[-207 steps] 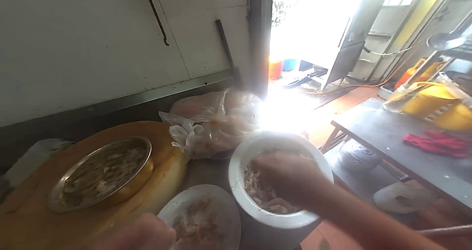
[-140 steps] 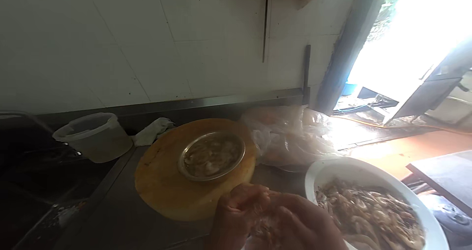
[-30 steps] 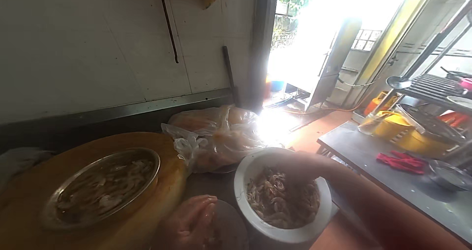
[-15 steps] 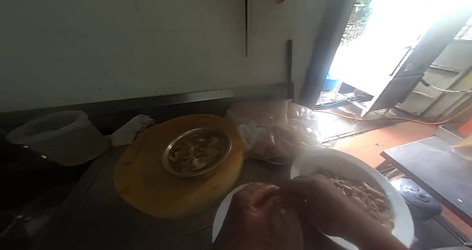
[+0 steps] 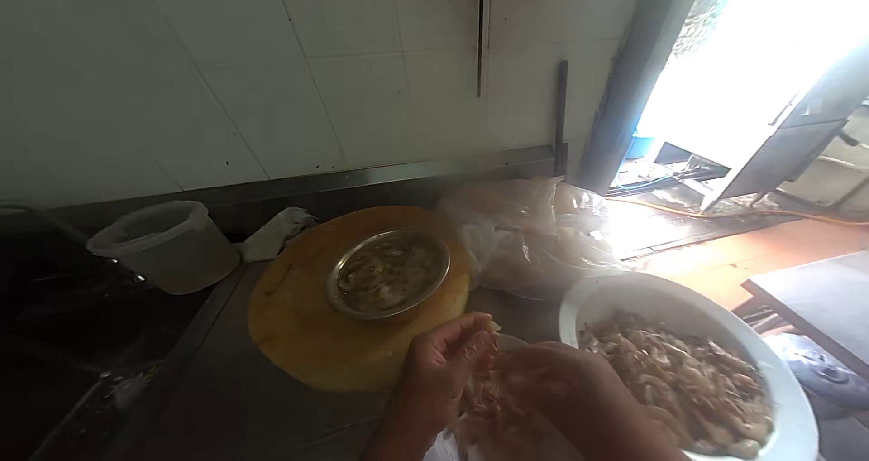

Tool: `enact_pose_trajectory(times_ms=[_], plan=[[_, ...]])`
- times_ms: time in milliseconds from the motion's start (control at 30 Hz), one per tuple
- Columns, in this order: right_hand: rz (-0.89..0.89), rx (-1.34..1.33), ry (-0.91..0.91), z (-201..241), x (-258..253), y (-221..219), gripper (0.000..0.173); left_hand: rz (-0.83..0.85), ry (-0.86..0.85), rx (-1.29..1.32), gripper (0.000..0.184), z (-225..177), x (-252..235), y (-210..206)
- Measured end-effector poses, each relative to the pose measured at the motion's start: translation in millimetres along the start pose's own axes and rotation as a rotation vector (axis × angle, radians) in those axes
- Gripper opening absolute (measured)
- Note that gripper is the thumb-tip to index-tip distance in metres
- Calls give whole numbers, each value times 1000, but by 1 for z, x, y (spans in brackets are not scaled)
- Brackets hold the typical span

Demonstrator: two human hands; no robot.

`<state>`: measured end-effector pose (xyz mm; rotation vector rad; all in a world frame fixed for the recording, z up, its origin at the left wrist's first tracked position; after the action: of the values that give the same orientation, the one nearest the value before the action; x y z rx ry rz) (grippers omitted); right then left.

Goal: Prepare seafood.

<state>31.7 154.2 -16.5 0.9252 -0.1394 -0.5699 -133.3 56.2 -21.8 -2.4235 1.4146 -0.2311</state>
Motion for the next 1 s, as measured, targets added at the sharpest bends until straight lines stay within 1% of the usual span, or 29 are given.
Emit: enact_pose_trajectory(times_ms=[67,167,300,433,500,533,567,600,633,667,700,733,833,900,1000], plan=[[-119,-79,-5,1,-3,1,33,49,-28,-26,27,3,2,-9],[-216,-122,35,1,-5,0,21,122,-72,-24,26,7,4,-17],[-322,-33,27,-1,1,5,20,64,-16,129,24,12,3,-17],[-411,-2,5,-1,14,8,17,5,-38,156,27,14,1,-14],[-402,20,-23,-4,21,10,16,-56,-63,154,32,10,-2,-4],[-360,26,-31,-6,23,9,15,-68,-70,167,37,8,-2,1],[-290,32,-36,-7,25,6,13,-71,-73,178,38,5,-2,5],[-201,32,-34,-6,25,2,13,-68,-80,180,35,4,-2,5],[-122,16,-27,-5,24,-4,19,-50,-93,178,30,3,-1,4],[-82,-20,-22,-4,23,-8,27,-14,-104,177,27,4,0,0],[-85,-80,-21,-4,22,-12,31,32,-118,182,25,6,1,-4],[-106,-179,-24,-5,20,-13,30,89,-139,188,24,7,2,-10],[-119,-668,-81,-6,11,-11,28,233,-211,187,21,10,6,-24],[-142,-884,-137,-7,8,-6,25,262,-267,123,18,9,8,-29],[-181,-987,-141,-7,8,0,22,226,-409,-26,17,7,11,-33]])
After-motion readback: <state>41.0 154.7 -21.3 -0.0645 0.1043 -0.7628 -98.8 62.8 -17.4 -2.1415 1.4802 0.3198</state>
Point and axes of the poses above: each hand's wrist, its own x-axis away from the middle knuckle, its own y-axis out of the back of the hand, z = x × y, the point moved 6 cm from there along -x, towards the middle knuckle, and after that the axes turned 15 degrees about x, right-handed, at the moved point
